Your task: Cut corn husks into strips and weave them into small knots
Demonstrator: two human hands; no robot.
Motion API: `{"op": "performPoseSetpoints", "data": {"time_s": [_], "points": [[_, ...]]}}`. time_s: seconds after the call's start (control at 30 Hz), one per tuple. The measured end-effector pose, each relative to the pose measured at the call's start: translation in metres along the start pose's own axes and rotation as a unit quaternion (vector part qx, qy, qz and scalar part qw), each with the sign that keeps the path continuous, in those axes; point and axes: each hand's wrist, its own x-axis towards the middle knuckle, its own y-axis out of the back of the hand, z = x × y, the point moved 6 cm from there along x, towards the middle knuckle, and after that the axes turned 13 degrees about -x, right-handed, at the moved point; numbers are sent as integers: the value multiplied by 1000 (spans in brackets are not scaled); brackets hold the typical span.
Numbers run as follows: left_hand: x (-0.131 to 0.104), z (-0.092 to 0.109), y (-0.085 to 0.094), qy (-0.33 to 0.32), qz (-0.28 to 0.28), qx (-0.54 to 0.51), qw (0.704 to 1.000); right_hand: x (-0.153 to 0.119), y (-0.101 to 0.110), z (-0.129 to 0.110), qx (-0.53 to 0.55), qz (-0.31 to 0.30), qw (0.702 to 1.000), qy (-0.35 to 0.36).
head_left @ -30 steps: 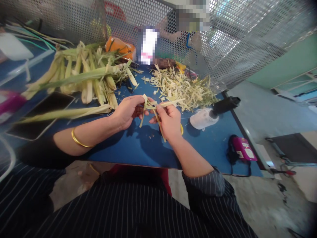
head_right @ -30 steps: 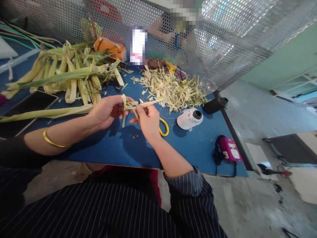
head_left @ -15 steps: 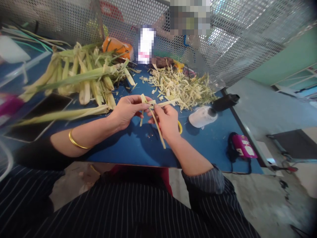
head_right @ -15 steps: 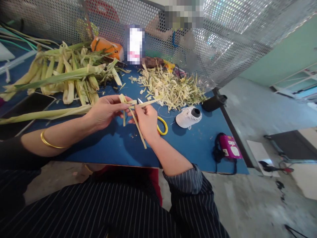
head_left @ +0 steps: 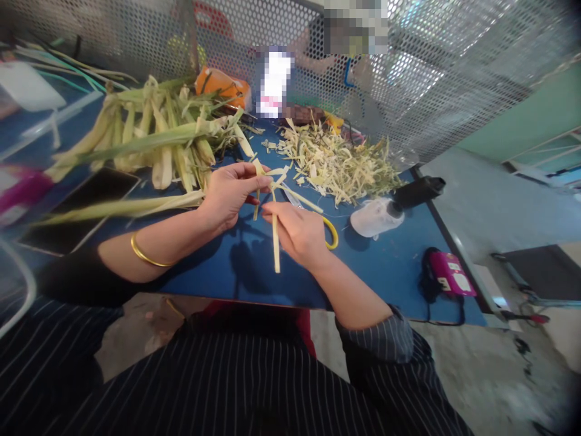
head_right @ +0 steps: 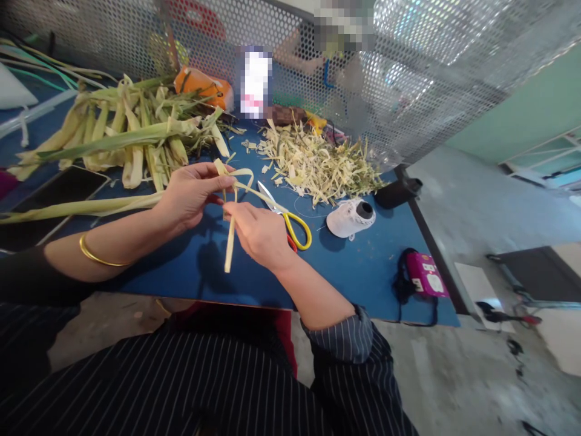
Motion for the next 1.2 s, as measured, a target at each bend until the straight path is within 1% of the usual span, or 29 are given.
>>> {"op": "performPoseSetpoints", "data": {"time_s": [0.03, 0.07, 0.1, 0.17, 0.2, 0.23, 0.3, 0.37, 0.47, 0.53, 0.67, 0.83, 0.9, 0.97, 1.03, 1.1, 1.2], "points": [[-1, -1, -2, 5, -10, 9, 1000, 0, 3, -2, -56, 23, 998, 29], [-3, -2, -4, 12, -21, 21, 999, -1, 8, -3, -94, 54, 993, 42], [-4, -2, -6, 20, -37, 35, 999, -1, 13, -1, -115, 92, 988, 39], [-8, -3, -13, 36, -78, 66, 994, 0, 25, 5, -122, 160, 980, -2], [-10, -3, -16, 44, -101, 80, 991, 1, 30, 9, -113, 179, 977, -27], [-12, -3, -20, 52, -121, 90, 987, 2, 33, 14, -99, 185, 976, -50], [-16, -4, -25, 73, -156, 104, 980, 6, 34, 23, -58, 162, 981, -90], [-20, -6, -30, 93, -184, 108, 973, 9, 30, 33, -21, 117, 984, -133], [-23, -7, -34, 115, -216, 101, 964, 8, 21, 44, -14, 56, 979, -198], [-24, -9, -34, 129, -218, 97, 963, 6, 17, 47, -23, 46, 973, -223], [-26, -13, -33, 136, -224, 116, 958, 6, 11, 49, -17, 43, 972, -230], [-29, -14, -34, 103, -230, 152, 956, 7, 4, 50, 23, 32, 971, -237], [-29, -13, -35, 88, -226, 166, 956, 8, 6, 52, 33, 38, 968, -248], [-28, -10, -34, 79, -212, 180, 957, 7, 9, 54, 47, 31, 963, -265], [-24, -7, -31, 75, -186, 173, 964, 7, 11, 57, 87, 2, 955, -285], [-18, -5, -26, 77, -152, 146, 975, 5, 13, 59, 157, -37, 941, -296], [-9, -3, -16, 79, -102, 116, 985, 5, 16, 54, 275, -88, 921, -261]]}}
